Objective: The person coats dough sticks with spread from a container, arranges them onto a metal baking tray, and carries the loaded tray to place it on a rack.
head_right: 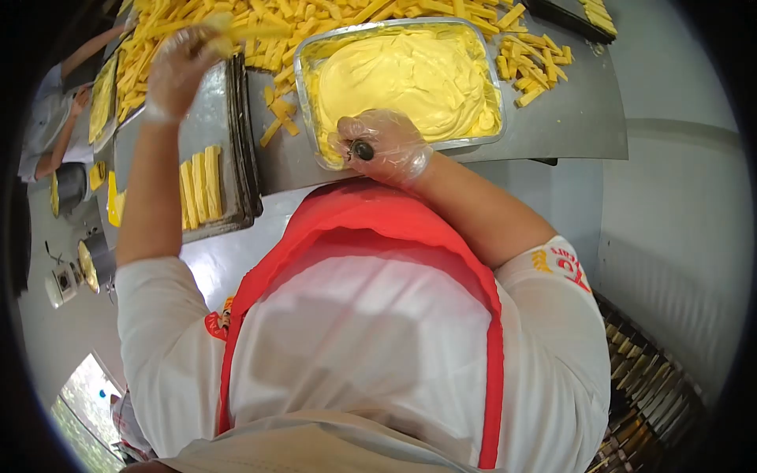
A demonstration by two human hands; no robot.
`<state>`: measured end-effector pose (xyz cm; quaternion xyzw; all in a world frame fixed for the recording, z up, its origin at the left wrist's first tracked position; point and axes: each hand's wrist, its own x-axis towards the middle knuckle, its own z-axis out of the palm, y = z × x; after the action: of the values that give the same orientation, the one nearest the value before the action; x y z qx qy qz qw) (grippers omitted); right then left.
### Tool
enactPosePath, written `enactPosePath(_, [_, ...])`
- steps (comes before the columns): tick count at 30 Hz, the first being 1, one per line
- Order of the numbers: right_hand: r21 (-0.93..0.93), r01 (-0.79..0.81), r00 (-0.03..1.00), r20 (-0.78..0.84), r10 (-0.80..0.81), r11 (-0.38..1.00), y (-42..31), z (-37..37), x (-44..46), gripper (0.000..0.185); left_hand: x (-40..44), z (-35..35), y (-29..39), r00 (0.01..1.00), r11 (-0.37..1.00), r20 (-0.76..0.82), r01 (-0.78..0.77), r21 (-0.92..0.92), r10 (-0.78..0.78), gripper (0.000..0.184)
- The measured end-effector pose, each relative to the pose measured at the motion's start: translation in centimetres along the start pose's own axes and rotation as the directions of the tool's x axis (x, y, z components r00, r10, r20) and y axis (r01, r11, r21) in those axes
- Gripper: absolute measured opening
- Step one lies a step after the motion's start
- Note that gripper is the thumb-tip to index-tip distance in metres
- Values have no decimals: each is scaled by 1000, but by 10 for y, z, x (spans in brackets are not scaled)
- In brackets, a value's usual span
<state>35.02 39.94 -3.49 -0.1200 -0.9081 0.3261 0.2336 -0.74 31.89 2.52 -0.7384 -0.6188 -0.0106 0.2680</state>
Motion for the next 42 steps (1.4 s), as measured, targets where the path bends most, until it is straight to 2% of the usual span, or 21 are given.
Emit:
enactPosePath(1, [33, -16, 998, 53, 14, 999, 7, -1, -4, 11, -10, -16, 32, 998, 980, -20, 61, -189, -66, 23])
enactPosePath(2, [65, -32, 994, 106, 25, 997, 16, -3, -6, 9, -21, -26, 70, 928, 595, 150, 337, -730, -342, 24])
enactPosePath(3, [12, -136, 988, 70, 135, 991, 29, -10, -8, 9, -27, -42, 111, 905, 468, 147, 339, -816, -400, 28])
enactPosePath(5, [-206, -167, 985, -1, 170, 964, 36, -39, -4, 10, -50, -38, 164, 939, 622, 129, 310, -719, -318, 28])
enactPosePath(6, [-149, -180, 983, -44, 176, 972, 32, -49, -2, 11, -51, -33, 182, 936, 625, 136, 320, -712, -325, 28])
enactPosePath(8, [-397, -131, 991, -76, 110, 908, 20, -57, 6, 14, -56, -14, 214, 815, 449, 407, 570, -688, -413, 32])
enactPosePath(9, [-392, -126, 992, -76, 104, 911, 10, -51, 5, 14, -53, -15, 223, 813, 453, 406, 573, -683, -417, 32])
enactPosePath(11, [363, -240, 956, -73, 285, 900, -14, -35, 2, 19, -49, -19, 237, 730, 344, 412, 643, -684, -545, 31])
enactPosePath(12, [422, -251, 956, -36, 293, 871, -14, -24, -4, 20, -49, -19, 240, 729, 351, 409, 645, -679, -550, 31])
enactPosePath(16, [246, -365, 918, -63, 391, 898, 62, -26, -20, 23, -47, -26, 239, 739, 427, 403, 653, -625, -540, 32])
enactPosePath(17, [-186, -240, 969, -99, 225, 953, 81, -30, -19, 24, -44, -28, 239, 720, 400, 466, 682, -612, -514, 30])
enactPosePath(18, [-184, -234, 971, -98, 219, 955, 68, -31, -18, 24, -41, -29, 239, 717, 401, 464, 684, -609, -520, 30])
enactPosePath(20, [345, -177, 969, -101, 224, 922, 15, -28, -18, 20, -35, -29, 242, 692, 498, 534, 721, -481, -486, 27])
enactPosePath(21, [399, -241, 966, 12, 258, 885, -2, -25, -18, 20, -34, -30, 243, 686, 497, 533, 727, -474, -495, 27])
enactPosePath(22, [156, -154, 986, -45, 163, 976, -8, -23, -17, 18, -33, -31, 244, 675, 464, 556, 737, -490, -485, 25])
enactPosePath(24, [21, -201, 979, -41, 202, 979, 31, -17, -23, 20, -38, -39, 242, 649, 429, 578, 760, -488, -494, 24])
enactPosePath(26, [71, -296, 952, -59, 300, 953, 53, -28, -30, 23, -47, -58, 238, 634, 422, 600, 773, -473, -488, 25])
enactPosePath(31, [-24, -257, 966, -49, 255, 966, 64, -26, -28, 29, -109, -104, 217, 577, 398, 347, 790, -467, -739, 24])
enactPosePath(33, [-29, -249, 967, -55, 248, 968, 63, -21, -27, 30, -149, -88, 203, 514, 468, 90, 830, -304, -853, 25])
enactPosePath(38, [-18, -228, 973, -51, 227, 973, 54, -15, -20, 28, -175, -77, 184, 348, 305, 296, 935, -184, -889, 26])
enactPosePath(42, [-27, -248, 969, -8, 248, 968, 52, -16, -20, 24, -180, -86, 173, 492, 461, 268, 870, -174, -828, 21])
